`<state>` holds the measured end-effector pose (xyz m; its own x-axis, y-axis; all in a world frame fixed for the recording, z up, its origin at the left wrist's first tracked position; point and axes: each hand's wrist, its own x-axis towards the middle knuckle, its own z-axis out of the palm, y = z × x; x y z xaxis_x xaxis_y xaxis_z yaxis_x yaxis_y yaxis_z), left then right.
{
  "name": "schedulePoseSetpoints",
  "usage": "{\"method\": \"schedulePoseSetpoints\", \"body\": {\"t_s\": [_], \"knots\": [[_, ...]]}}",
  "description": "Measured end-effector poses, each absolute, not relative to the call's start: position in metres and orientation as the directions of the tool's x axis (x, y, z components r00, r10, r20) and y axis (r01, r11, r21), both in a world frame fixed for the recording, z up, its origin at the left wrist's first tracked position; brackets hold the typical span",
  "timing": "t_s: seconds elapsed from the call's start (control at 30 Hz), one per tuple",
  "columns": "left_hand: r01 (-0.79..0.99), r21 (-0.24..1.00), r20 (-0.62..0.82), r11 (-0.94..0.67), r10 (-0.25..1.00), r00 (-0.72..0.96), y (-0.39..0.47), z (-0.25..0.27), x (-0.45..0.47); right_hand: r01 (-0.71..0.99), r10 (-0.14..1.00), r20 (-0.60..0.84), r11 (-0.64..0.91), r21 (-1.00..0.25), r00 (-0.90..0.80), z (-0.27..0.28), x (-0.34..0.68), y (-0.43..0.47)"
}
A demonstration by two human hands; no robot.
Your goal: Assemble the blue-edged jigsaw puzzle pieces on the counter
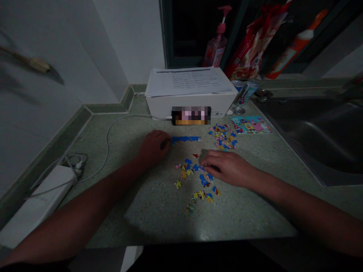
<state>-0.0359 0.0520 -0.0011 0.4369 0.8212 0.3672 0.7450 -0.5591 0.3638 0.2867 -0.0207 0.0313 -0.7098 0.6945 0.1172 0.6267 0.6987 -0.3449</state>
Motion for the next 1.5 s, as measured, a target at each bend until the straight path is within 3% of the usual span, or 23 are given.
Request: {"method": "schedulePoseSetpoints", "body": {"t_s": [0.83, 1.2, 1.5], "knots": [[0.743, 0.373, 0.354, -0.556, 0.826, 0.439, 0.052, -0.003, -0.036, 0.556, 0.612, 0.388, 0.790, -0.259, -0.689, 0.016, 0.268, -0.023], [0.760, 0.364, 0.338, -0.539, 0.837, 0.431, 0.051, -0.001, -0.034, 0.503, 0.576, 0.423, 0.818, -0.280, -0.700, 0.015, 0.255, -0.017], [0.752, 0.362, 0.341, -0.552, 0.829, 0.444, 0.052, -0.004, -0.036, 0.501, 0.597, 0.355, 0.800, -0.330, -0.719, 0.018, 0.237, -0.009]]}}
